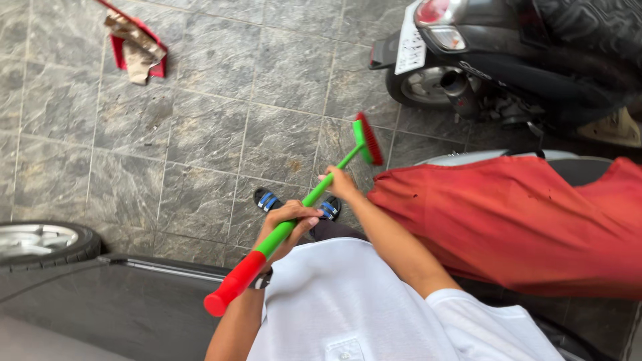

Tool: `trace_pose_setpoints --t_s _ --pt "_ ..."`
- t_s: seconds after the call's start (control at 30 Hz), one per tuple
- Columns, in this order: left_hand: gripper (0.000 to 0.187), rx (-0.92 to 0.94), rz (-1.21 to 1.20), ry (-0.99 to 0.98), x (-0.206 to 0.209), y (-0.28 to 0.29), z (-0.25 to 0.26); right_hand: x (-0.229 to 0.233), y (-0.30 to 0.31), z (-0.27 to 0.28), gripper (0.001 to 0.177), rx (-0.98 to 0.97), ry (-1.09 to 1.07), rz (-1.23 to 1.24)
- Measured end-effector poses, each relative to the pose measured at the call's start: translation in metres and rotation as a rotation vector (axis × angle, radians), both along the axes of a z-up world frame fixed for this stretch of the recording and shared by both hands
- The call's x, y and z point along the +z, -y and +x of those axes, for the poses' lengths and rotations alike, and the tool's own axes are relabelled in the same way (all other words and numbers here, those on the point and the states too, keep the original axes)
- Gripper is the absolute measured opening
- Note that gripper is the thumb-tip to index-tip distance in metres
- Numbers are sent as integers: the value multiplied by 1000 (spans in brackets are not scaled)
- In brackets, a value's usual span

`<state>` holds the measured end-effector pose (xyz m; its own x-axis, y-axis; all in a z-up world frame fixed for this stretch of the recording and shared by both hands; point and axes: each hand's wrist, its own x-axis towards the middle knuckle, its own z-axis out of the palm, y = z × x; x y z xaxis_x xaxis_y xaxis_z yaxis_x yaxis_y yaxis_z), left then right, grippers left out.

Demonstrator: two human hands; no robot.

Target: The person sweeps a tiled floor using a broom and collects debris toward a dustpan.

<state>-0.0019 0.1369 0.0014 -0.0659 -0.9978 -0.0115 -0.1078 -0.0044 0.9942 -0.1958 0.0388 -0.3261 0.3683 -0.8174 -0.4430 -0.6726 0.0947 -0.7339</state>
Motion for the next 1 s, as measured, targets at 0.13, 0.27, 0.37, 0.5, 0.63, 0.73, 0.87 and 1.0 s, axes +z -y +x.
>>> trace_pose_setpoints --t_s 0.13,0.27,0.37,0.5,0.63,0.73,0.87,1.0 --pt "16 29 -99 76 23 -6 25 21 -16 70 32 40 76 41" --pt "19 79 -229 132 45 -10 42 72 -7 100 34 136 140 37" --pt "21 64 -290 123 56 -17 58 107 -6 95 34 162 78 4" --pt "21 -39 -199 15 55 -24 74 112 -10 65 33 64 -17 49" --pt "17 -27 9 -85 23 -26 75 60 -8 29 37 136 -133 66" --pt "22 -68 -77 -138 3 -24 71 24 -16 32 34 323 -157 38" --pt "25 -125 -134 -78 8 -25 90 9 -40 69 38 307 -90 196" --pt "27 -101 -108 13 32 -32 123 13 -60 137 31 158 83 147"
